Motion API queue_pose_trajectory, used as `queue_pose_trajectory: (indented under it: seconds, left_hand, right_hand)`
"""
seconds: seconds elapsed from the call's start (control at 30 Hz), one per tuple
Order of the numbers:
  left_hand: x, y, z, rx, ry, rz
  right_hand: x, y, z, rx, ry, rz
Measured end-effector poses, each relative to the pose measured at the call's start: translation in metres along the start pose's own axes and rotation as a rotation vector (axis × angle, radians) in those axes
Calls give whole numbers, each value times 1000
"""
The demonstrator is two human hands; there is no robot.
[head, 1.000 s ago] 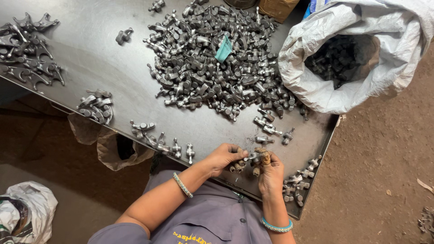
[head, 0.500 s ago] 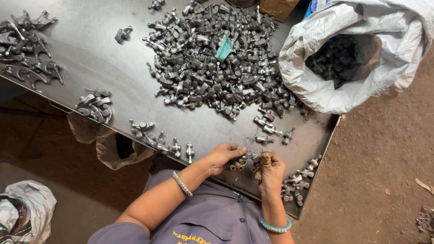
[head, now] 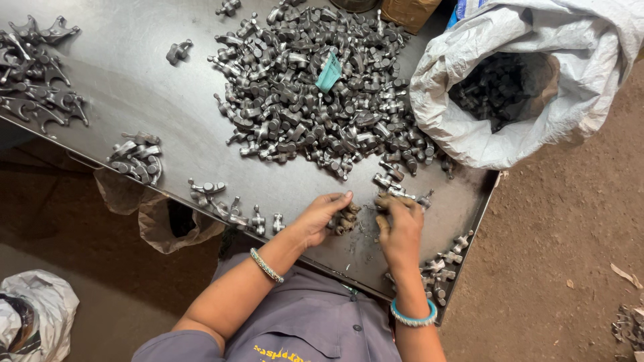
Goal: The person empties a sack of small metal castings onto a metal table, then sorts through the pile by hand, picking up individual castings, turning them over, and tossing accepted pieces into an open sack at the edge of the table while rejected pieces are set aside.
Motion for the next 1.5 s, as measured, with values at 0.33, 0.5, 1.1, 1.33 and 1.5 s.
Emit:
queue_pose_trajectory:
  seconds: [0.33,0.5,1.1,1.33,1.5]
  left_hand:
    - [10,9,3,-306,169,-22]
    - [6,10,-14,-331,79,-134]
    - [6,6,-20,-116,-180,-139]
    - [-2,-3,-26,-228,-130,-124]
    - [-5,-1,-28,-595,103,-190]
  right_hand:
    - [28,29,42,-1499,476,69]
    - [47,36,63,-1687,695,-63]
    - [58,60,73,-1656,771,-241]
    - [54,46,59,-1610,678,-271]
    - [47,15,46,-1363,562,-239]
Point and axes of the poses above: each hand's wrist, its own x-axis away from the middle knuckle, its own y-axis out of the palm, z = x × y, the point moved 1 cm from there along -x, towards the middle knuckle, and after that the axes turned 9 degrees about x, right-handed, at the moved point
